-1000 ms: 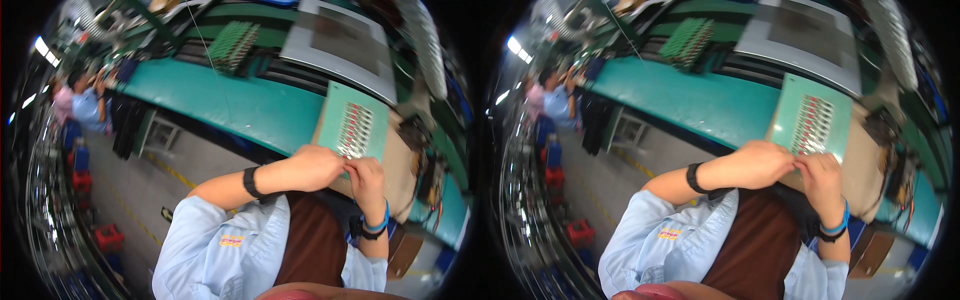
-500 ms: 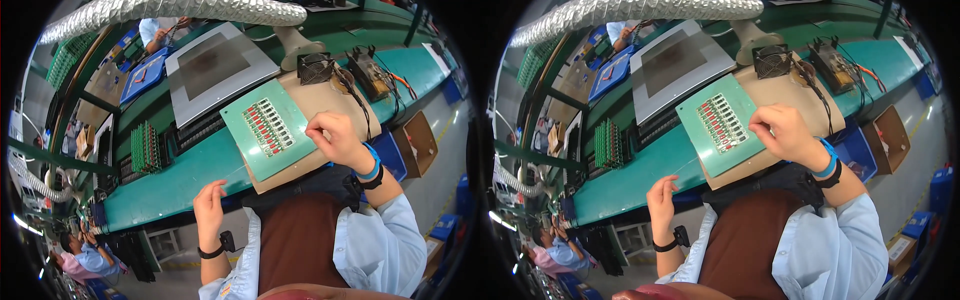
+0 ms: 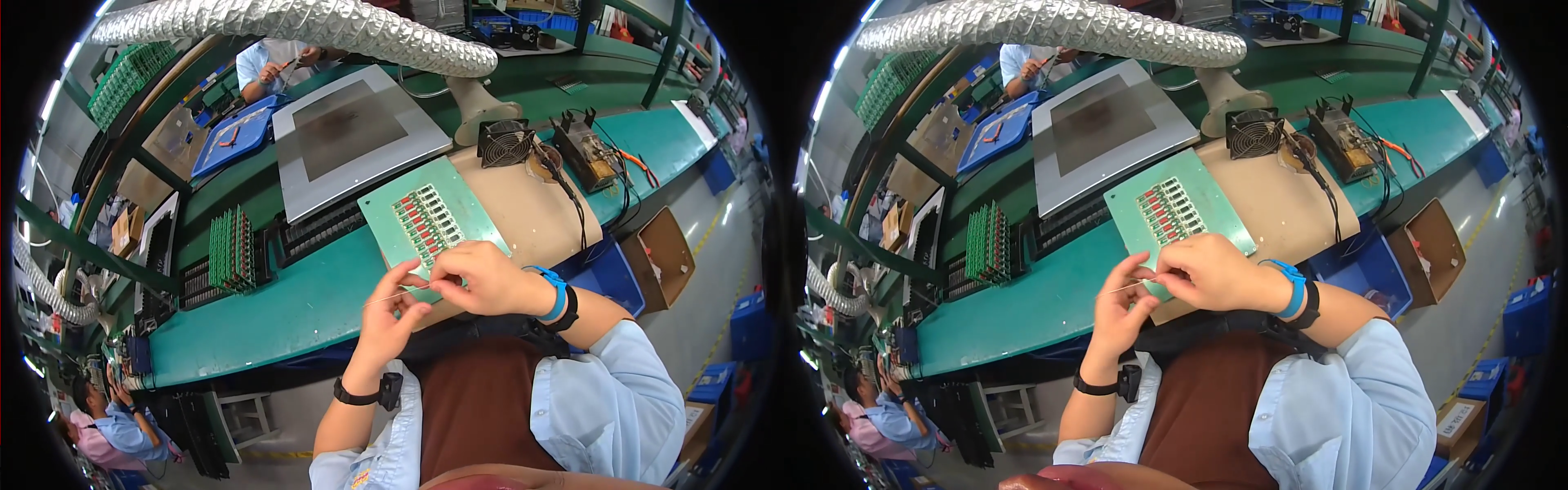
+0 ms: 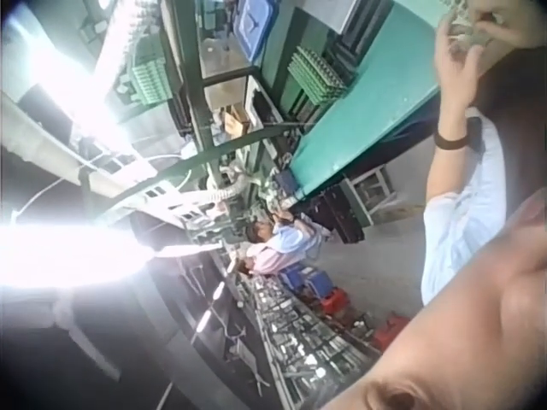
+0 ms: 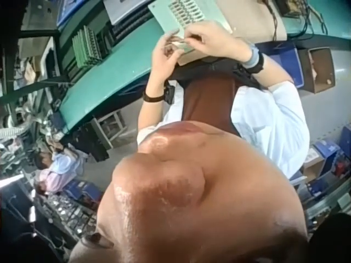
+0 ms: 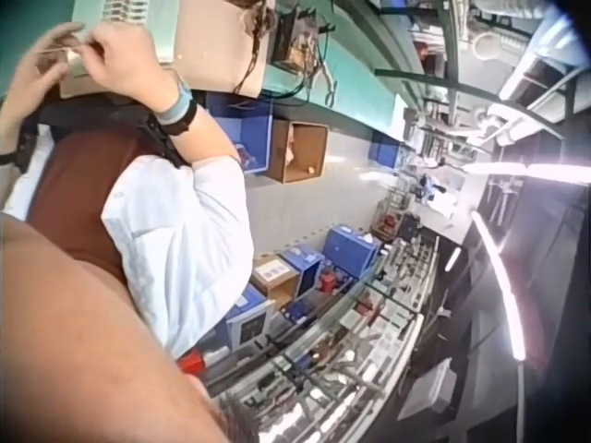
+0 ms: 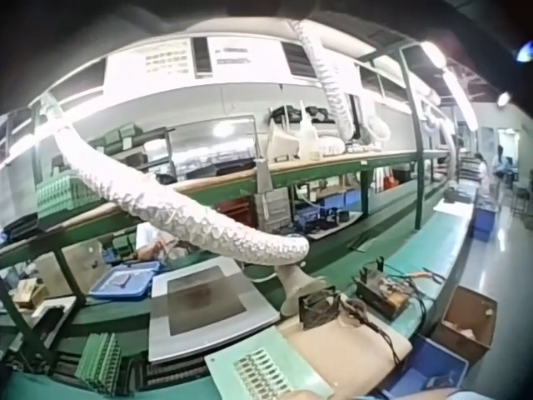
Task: Soldering electronic components onto a printed circuit board using a soldering iron.
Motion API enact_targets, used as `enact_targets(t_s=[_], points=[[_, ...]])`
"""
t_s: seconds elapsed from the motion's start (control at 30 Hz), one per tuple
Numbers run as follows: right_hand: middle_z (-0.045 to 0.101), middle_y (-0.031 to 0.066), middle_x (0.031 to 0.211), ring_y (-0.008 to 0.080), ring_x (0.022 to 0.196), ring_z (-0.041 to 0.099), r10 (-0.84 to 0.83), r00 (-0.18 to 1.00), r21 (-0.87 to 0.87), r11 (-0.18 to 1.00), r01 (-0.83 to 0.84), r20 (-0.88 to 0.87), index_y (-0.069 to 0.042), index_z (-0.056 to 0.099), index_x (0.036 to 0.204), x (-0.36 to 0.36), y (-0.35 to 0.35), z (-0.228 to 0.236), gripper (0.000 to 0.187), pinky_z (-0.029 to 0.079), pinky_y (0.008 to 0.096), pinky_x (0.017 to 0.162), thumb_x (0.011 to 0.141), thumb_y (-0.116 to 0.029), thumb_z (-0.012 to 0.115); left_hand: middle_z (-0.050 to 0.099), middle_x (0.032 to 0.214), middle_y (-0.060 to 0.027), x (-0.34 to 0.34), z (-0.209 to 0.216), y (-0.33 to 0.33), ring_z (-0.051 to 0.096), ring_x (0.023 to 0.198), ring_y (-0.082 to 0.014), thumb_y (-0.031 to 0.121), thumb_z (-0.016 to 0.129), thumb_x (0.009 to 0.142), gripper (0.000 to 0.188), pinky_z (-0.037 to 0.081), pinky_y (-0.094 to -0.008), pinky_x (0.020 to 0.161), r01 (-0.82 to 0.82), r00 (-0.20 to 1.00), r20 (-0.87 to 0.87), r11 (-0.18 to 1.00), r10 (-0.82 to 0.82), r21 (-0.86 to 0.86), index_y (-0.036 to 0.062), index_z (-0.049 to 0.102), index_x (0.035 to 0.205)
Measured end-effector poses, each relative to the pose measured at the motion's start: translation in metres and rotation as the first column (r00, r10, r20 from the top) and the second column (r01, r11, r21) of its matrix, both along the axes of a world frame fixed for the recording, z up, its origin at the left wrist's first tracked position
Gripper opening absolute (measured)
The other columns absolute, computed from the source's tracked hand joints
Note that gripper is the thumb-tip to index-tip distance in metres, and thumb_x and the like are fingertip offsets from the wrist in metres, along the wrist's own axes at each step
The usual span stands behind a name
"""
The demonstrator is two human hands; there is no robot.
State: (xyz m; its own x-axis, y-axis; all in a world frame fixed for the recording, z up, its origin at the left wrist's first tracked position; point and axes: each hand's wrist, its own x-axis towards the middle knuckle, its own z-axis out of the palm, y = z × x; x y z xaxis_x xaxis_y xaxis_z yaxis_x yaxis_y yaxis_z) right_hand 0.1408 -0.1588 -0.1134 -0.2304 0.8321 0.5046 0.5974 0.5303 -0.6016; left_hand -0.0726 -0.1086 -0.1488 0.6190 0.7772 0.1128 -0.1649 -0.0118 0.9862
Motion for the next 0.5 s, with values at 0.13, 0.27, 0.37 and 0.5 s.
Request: enact_targets(t_s=[0.13, 0.27, 0.37, 0.5], points=[[0.069, 0.0083, 0.078, 0.0268, 0.07, 0.067, -0.042, 0.996, -0.111, 0.993, 0.032, -0.083, -0.005, 0.066, 0.087, 0.013, -0.001, -0.011, 0.008, 0.052, 0.0364, 0.063, 0.084, -0.003, 0.073, 0.064, 0.103, -0.0076, -0.003, -0.011, 0.021, 0.058, 0.074, -0.01, -0.001, 0.071, 0.094, 0.015, 0.05, -0.0219, 0.065, -0.137, 0.986, 0.116, 0.98, 0.121, 0.145, 0.0, 0.068, 0.108], [0.069, 0.0084, 0.078, 0.0256, 0.07, 0.067, -0.083, 0.988, -0.133, 0.989, 0.066, -0.129, -0.005, 0.066, 0.088, 0.03, 0.005, -0.021, 0.008, 0.053, 0.0353, 0.063, 0.085, -0.004, 0.073, 0.063, 0.1, -0.0078, 0.004, -0.005, 0.033, 0.057, 0.073, -0.0097, 0.0, 0.07, 0.095, 0.005, 0.049, -0.0218, 0.063, -0.115, 0.993, -0.004, 0.95, 0.121, 0.29, 0.0008, 0.066, 0.098], [0.07, 0.008, 0.079, 0.0237, 0.07, 0.068, -0.075, 0.985, -0.181, 0.982, 0.046, -0.156, -0.005, 0.067, 0.088, 0.041, 0.015, -0.023, 0.006, 0.053, 0.0337, 0.063, 0.087, -0.005, 0.073, 0.065, 0.099, -0.0103, 0.003, 0.004, 0.044, 0.062, 0.079, -0.0132, -0.002, 0.075, 0.089, 0.008, 0.051, -0.0239, 0.069, -0.191, 0.973, -0.069, 0.933, 0.221, 0.305, -0.0018, 0.069, 0.094], [0.07, 0.0071, 0.08, 0.022, 0.07, 0.069, -0.039, 0.949, -0.202, 0.979, -0.026, -0.313, -0.005, 0.069, 0.092, 0.053, 0.019, -0.036, 0.005, 0.053, 0.0329, 0.064, 0.092, -0.008, 0.072, 0.065, 0.098, -0.0108, 0.011, 0.011, 0.061, 0.06, 0.078, -0.0136, -0.001, 0.075, 0.089, 0.008, 0.049, -0.0238, 0.066, -0.157, 0.971, -0.105, 0.901, 0.216, 0.404, -0.0026, 0.068, 0.094]])
